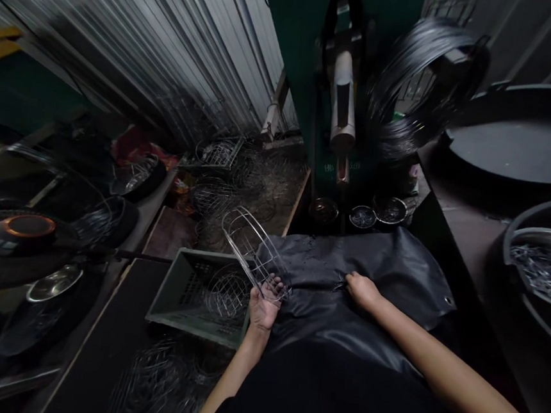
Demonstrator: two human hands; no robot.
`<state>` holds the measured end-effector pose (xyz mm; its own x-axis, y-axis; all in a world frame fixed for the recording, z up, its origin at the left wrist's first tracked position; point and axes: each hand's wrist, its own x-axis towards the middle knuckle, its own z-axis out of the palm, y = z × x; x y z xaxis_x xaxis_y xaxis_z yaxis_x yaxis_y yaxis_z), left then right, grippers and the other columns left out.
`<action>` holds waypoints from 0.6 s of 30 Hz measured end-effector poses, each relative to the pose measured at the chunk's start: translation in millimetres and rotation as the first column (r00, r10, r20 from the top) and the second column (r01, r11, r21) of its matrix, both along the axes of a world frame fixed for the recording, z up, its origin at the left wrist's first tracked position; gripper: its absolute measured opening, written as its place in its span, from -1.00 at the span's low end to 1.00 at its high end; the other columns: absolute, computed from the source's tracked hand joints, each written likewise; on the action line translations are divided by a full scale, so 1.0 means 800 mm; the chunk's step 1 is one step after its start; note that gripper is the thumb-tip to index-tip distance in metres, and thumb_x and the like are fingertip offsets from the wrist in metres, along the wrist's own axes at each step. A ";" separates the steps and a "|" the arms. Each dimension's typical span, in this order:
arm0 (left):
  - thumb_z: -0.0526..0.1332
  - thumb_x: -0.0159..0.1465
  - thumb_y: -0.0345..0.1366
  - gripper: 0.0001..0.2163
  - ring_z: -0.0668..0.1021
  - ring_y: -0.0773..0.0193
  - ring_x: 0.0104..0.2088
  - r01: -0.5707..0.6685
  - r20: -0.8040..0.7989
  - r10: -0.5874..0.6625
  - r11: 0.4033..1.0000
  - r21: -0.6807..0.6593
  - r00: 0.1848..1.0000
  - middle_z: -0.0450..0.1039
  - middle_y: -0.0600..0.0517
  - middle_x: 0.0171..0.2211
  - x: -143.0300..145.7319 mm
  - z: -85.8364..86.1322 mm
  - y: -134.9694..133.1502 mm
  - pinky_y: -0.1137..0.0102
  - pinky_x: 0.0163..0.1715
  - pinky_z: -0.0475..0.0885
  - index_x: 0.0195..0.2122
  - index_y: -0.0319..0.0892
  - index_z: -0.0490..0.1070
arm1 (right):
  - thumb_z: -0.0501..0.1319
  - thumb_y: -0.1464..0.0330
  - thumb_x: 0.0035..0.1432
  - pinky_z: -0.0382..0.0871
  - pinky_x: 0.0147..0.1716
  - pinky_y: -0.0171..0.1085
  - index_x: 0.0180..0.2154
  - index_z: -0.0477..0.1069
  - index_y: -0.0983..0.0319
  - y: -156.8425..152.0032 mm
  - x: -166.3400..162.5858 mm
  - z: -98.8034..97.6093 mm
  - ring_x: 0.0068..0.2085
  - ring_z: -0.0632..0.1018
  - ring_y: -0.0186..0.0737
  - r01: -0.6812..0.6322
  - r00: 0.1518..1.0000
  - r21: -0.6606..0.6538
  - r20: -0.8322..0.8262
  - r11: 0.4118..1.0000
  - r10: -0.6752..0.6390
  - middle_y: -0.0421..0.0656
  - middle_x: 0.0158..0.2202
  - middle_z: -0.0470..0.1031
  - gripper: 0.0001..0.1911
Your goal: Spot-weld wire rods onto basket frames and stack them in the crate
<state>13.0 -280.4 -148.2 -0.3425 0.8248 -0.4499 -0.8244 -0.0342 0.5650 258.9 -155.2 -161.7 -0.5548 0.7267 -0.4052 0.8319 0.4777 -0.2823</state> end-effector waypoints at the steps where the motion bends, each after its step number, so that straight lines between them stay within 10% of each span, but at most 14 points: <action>1: 0.28 -0.04 -0.05 -0.58 0.51 0.22 -0.30 0.004 0.005 -0.004 1.000 0.006 1.000 0.48 -0.06 -0.28 0.000 0.000 0.000 0.17 -0.05 0.32 -0.21 -0.21 0.44 | 0.03 0.46 0.14 0.32 -0.29 -0.31 -0.26 0.40 0.30 0.001 0.002 0.001 -0.27 0.52 -0.19 0.006 0.999 -0.001 -0.042 1.000 -0.006 0.00 -0.24 0.47 -0.80; 6: 0.20 0.05 -0.02 -0.58 0.51 0.24 -0.30 0.027 0.021 -0.027 1.000 0.008 0.999 0.47 -0.07 -0.25 -0.011 0.003 0.000 0.20 -0.08 0.34 -0.17 -0.21 0.44 | 0.01 0.31 0.14 0.35 -0.31 -0.28 -0.28 0.40 0.21 -0.001 0.026 0.011 -0.30 0.52 -0.16 0.133 0.928 -0.106 -0.337 0.985 -0.161 -0.10 -0.34 0.52 -0.78; 14: 0.23 0.01 -0.20 -0.76 0.51 0.28 -0.38 -0.117 -0.107 0.110 0.991 -0.062 0.988 0.49 -0.04 -0.29 -0.073 0.025 0.042 0.21 -0.16 0.40 -0.32 -0.21 0.43 | 0.06 0.32 0.10 0.36 -0.30 -0.24 -0.20 0.44 0.23 0.004 0.080 0.039 -0.25 0.54 -0.08 0.119 0.981 0.055 -0.160 0.991 -0.109 -0.01 -0.20 0.51 -0.73; 18: 0.23 0.01 -0.28 -0.86 0.50 0.29 -0.46 -0.055 -0.106 0.037 0.983 -0.174 0.994 0.45 0.04 -0.44 -0.095 0.023 0.072 0.15 -0.19 0.42 -0.42 -0.21 0.37 | 0.01 0.15 0.17 0.33 -0.26 -0.08 0.01 0.33 0.31 0.060 0.101 0.057 -0.16 0.49 0.10 0.435 0.898 0.410 -0.135 0.802 -0.418 0.16 -0.08 0.42 -0.51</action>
